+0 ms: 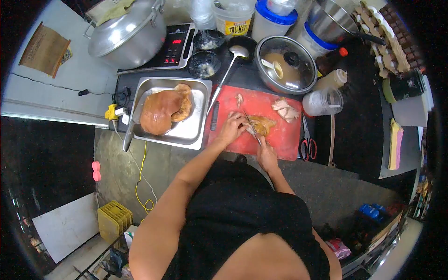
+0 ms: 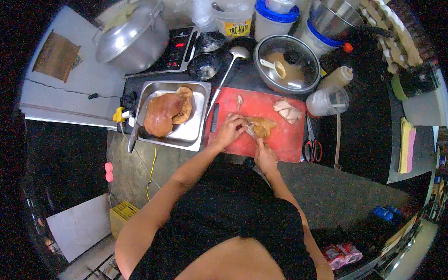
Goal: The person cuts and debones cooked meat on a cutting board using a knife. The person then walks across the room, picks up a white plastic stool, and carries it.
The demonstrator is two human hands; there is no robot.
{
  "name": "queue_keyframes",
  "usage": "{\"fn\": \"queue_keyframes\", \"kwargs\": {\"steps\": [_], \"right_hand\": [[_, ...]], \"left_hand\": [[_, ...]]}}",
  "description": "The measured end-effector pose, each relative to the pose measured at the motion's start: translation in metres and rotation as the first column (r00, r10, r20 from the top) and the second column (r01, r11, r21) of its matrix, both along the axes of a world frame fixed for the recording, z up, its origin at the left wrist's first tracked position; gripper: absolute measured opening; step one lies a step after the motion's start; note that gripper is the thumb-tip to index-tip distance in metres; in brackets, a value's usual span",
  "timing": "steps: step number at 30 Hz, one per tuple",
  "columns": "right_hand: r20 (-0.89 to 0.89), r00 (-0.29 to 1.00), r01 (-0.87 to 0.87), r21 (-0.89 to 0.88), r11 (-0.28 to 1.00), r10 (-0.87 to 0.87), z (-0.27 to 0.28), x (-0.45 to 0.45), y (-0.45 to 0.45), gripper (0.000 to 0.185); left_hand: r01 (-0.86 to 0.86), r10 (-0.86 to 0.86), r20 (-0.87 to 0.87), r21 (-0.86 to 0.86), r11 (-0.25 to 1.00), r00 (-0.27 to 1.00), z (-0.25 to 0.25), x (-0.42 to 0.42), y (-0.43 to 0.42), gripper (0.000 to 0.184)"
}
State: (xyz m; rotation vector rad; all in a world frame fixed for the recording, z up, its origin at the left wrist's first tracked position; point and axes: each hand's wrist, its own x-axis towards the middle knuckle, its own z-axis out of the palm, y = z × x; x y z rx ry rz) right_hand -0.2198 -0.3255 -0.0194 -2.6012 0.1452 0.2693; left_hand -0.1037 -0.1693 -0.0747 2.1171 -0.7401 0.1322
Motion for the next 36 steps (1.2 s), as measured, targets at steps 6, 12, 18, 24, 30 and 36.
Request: {"fn": "queue_keyframes", "kwargs": {"steps": [6,12,18,24,30,36], "right_hand": [[0.076,0.997,0.013,0.096,0.995,-0.02,-0.001,-0.032,-0.011,0.034],[0.03,1.0,0.003,0.028,1.0,-0.004,0.001,-0.014,-0.006,0.033],[0.042,0.999,-0.032,-0.001,0.999,0.032,-0.013,0.006,-0.003,0.037],[0.011,1.0,-0.021,-0.032,0.999,0.022,0.004,-0.028,-0.014,0.036],[0.051,0.998,-0.045,-0.04,0.998,0.047,-0.012,0.003,-0.003,0.036],[0.01,1.0,-0.029,-0.027,0.999,0.029,-0.014,-0.013,-0.015,0.039]], "left_hand": [[-0.019,0.019,0.0,-0.001,1.0,1.0,-0.003,0.0,-0.002,0.018],[-0.015,0.015,-0.036,-0.003,1.0,0.999,0.003,-0.001,-0.002,0.019],[-0.035,0.037,-0.031,0.052,0.998,0.999,0.001,-0.001,-0.004,0.018],[-0.028,0.029,-0.018,0.036,0.999,0.999,0.004,-0.002,-0.004,0.019],[-0.013,0.013,-0.004,0.047,0.999,1.0,0.006,-0.002,-0.004,0.02],[-0.03,0.033,-0.039,0.074,0.997,0.999,0.01,-0.005,-0.007,0.018]]}}
